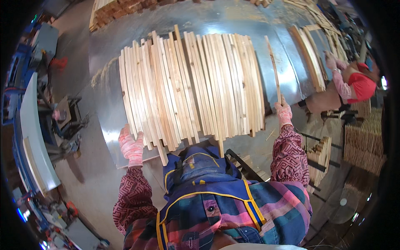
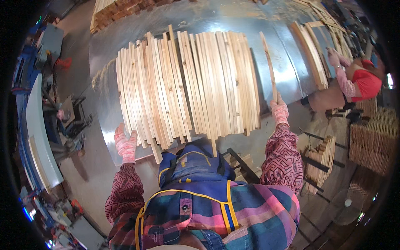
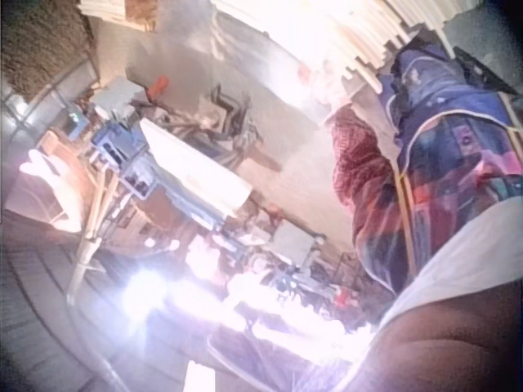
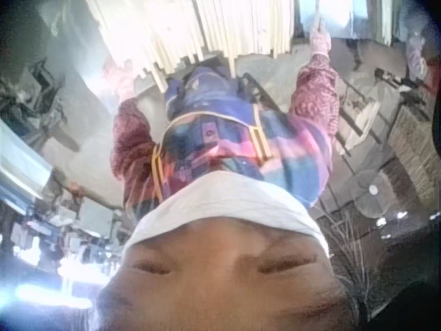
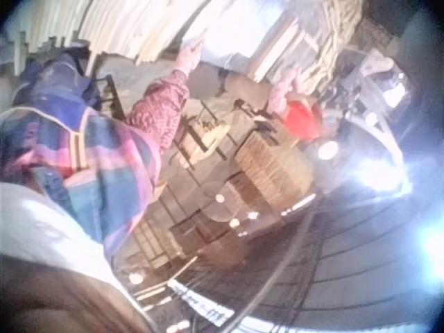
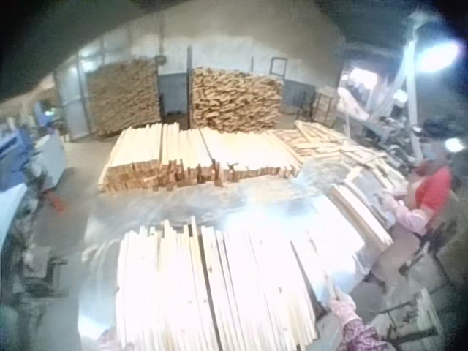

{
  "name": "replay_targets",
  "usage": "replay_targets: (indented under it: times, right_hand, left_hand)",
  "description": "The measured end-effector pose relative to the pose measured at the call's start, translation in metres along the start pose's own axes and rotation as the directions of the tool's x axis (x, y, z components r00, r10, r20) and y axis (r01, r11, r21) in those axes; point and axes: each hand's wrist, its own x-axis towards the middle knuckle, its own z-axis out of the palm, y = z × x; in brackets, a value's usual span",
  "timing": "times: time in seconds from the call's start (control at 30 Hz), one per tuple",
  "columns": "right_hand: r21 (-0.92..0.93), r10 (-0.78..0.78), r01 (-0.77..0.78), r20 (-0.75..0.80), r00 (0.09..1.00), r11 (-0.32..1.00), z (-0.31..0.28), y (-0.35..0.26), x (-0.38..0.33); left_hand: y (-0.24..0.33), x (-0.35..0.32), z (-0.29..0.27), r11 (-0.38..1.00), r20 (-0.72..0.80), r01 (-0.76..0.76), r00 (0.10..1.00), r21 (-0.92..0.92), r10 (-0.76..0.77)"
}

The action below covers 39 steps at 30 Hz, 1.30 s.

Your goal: The person applies a dark liquid to wooden pegs on a machine using a small cup and a brush. They then walk to a table and repeatedly pick up stacks of wooden slats, carrying them to a conveyor belt and placing them on the surface.

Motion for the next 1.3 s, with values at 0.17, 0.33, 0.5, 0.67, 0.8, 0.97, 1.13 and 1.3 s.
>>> replay_targets:
  times: [0.17, 0.33, 0.5, 0.67, 0.8, 0.97, 1.13, 1.3]
  right_hand:
    - [0.128, 0.033, -0.058, 0.192, 0.981, 0.990, 0.063, -0.045, 0.013]
    - [0.351, 0.098, -0.183, 0.248, 0.964, 0.918, 0.071, -0.036, 0.021]
    - [0.263, 0.144, -0.218, 0.275, 0.951, 0.940, 0.067, -0.038, 0.026]
    - [0.339, 0.048, -0.187, 0.379, 0.924, 0.922, 0.060, -0.030, 0.039]
    - [0.092, 0.008, -0.045, 0.367, 0.930, 0.995, 0.044, -0.031, 0.068]
    - [-0.099, -0.148, 0.188, 0.320, 0.936, 0.977, 0.010, -0.047, 0.087]
    - [0.605, -0.043, -0.007, 0.069, 0.997, 0.796, 0.050, -0.028, 0.139]
    - [0.698, 0.007, -0.004, -0.002, 1.000, 0.716, 0.067, -0.039, 0.140]
  left_hand:
    - [0.050, -0.064, 0.021, 0.957, 0.607, -0.084, 0.757, -0.278, 0.243]
    - [0.136, -0.116, 0.091, 0.939, 0.915, 0.195, 0.348, -0.284, 0.204]
    - [0.181, -0.114, 0.133, 0.793, 0.946, 0.558, 0.317, -0.244, 0.068]
    - [0.218, -0.102, 0.125, 0.997, 0.960, 0.075, 0.276, 0.017, -0.037]
    - [0.236, -0.118, 0.147, 0.989, 0.985, -0.035, 0.096, -0.143, 0.145]
    - [0.245, -0.097, 0.172, 0.895, 0.742, -0.050, 0.539, -0.444, 0.399]
    - [0.299, -0.012, 0.187, 0.582, 0.217, -0.003, 0.926, -0.813, 0.309]
    - [0.284, 0.013, 0.198, 0.871, 0.190, -0.293, 0.902, -0.394, 0.389]
